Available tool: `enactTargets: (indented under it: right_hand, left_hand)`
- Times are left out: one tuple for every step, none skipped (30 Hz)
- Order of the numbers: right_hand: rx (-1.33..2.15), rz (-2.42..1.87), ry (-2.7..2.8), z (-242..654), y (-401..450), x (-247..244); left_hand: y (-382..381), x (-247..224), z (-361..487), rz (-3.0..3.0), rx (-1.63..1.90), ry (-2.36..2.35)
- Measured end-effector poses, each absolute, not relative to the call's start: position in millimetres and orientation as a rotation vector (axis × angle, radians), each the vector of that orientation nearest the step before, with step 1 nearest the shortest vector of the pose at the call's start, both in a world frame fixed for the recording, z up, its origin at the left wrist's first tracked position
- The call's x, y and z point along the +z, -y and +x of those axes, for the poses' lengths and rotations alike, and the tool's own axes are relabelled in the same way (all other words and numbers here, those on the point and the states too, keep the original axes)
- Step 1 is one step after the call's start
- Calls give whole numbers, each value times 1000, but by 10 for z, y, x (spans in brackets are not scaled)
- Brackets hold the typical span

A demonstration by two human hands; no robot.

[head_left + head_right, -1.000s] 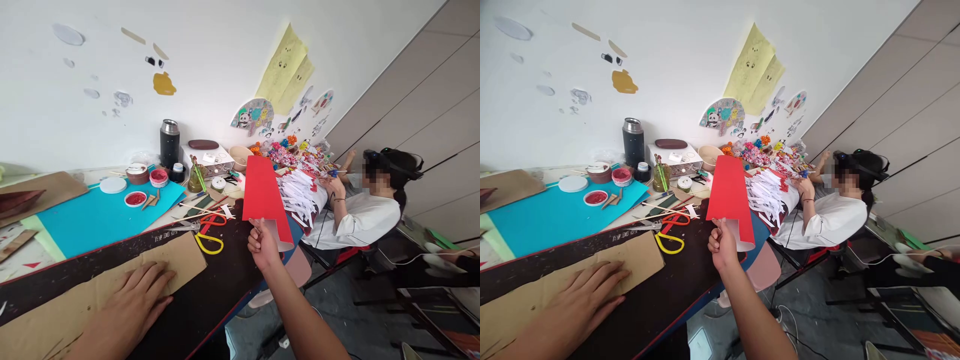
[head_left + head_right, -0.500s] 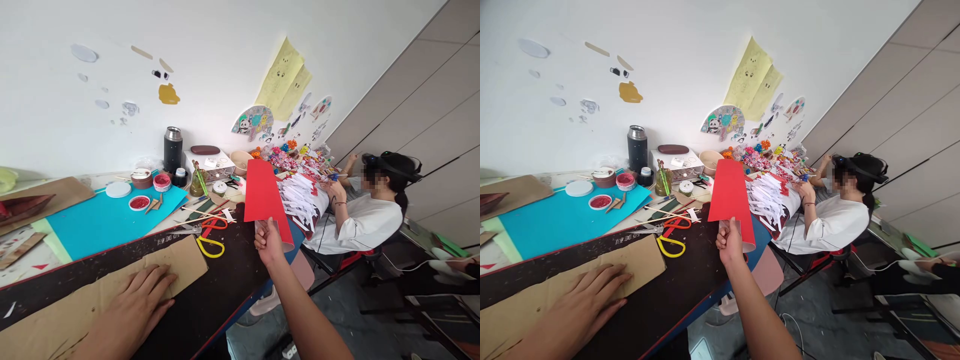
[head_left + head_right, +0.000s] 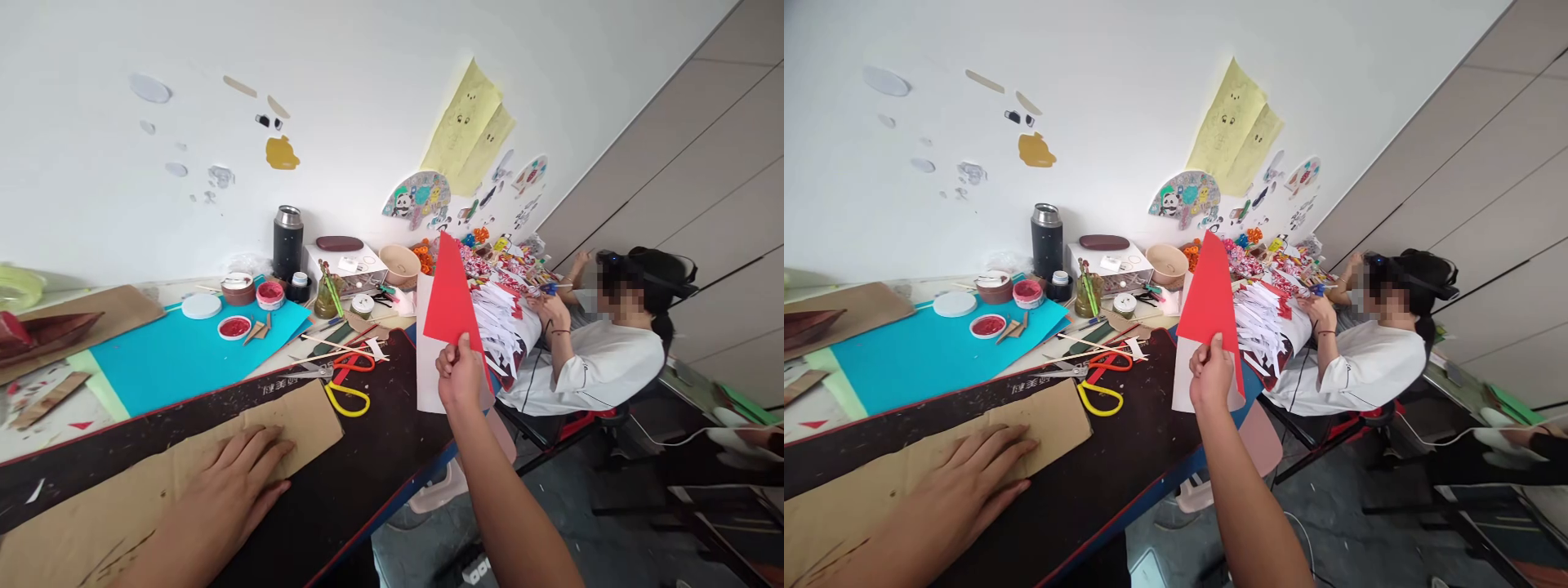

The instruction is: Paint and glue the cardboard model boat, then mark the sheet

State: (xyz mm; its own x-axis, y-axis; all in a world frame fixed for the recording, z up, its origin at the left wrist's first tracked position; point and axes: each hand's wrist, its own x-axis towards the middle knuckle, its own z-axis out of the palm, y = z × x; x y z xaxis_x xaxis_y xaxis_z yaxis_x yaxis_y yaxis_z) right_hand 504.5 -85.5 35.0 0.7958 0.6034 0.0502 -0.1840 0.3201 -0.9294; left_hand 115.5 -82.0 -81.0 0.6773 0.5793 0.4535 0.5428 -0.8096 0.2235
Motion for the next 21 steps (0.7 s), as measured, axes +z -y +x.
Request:
enactTargets:
  right_hand:
    - [513, -1122, 446, 5037, 879, 428]
    - [488, -1110, 462, 5020, 905, 505]
    - [466, -1097, 475, 4992, 934, 578]
    - [445, -1085, 489, 4953, 968, 646]
    - [427, -1075, 503, 4904, 1005, 708]
    - [408, -1064, 524, 4845, 1047, 766]
    - [374, -1052, 571, 4779, 1093, 818]
    - [340, -1044, 611, 4707, 1142, 865]
    - [321, -1043, 645, 4631, 1194, 909]
    - [296, -1050, 678, 4552, 1247, 950]
    - [270, -1054, 710, 4472, 1299, 987]
    - [245, -1052, 737, 4391, 1350, 1021]
    - [218, -1046, 767, 4310, 1398, 1051]
    - [197, -1042, 804, 4228, 1442, 1073]
    - [178, -1040, 847, 4146, 1480, 1087]
    - [154, -1024, 886, 4063, 1514, 1091]
    - [150, -1015, 921, 3979, 1544, 1083]
    - [160, -1009, 952, 3896, 1571, 1064]
    - [182, -1012, 992, 3814, 1596, 1034]
    - [211, -1017, 1041, 3735, 1620, 995]
    - [236, -1013, 1089, 3661, 1645, 951]
  left_hand:
    - [817, -813, 1154, 2820, 799, -938]
    - [814, -818, 1152, 2827, 798, -933]
    - [812, -824, 1148, 2830, 791, -928]
    - [809, -830, 1145, 2825, 779, -929]
    - [807, -835, 1141, 2813, 761, -936]
    - [804, -836, 1138, 2798, 739, -944]
    - [800, -833, 1136, 2779, 711, -954]
    - [795, -823, 1134, 2759, 683, -959]
    - [788, -803, 1132, 2739, 650, -959]
    - [781, -771, 1130, 2718, 622, -953]
    - [775, -725, 1128, 2692, 601, -945]
    - [769, -660, 1124, 2656, 592, -943]
    - [767, -574, 1120, 2612, 598, -943]
    - [767, -465, 1115, 2553, 619, -947]
    - [771, -333, 1110, 2480, 647, -953]
    - [778, -180, 1107, 2406, 683, -937]
    - [785, -8, 1107, 2326, 710, -913]
    - [791, 177, 1111, 2241, 731, -884]
    - [794, 368, 1119, 2148, 747, -844]
    - [789, 559, 1132, 2047, 763, -789]
    - [777, 744, 1148, 1937, 789, -739]
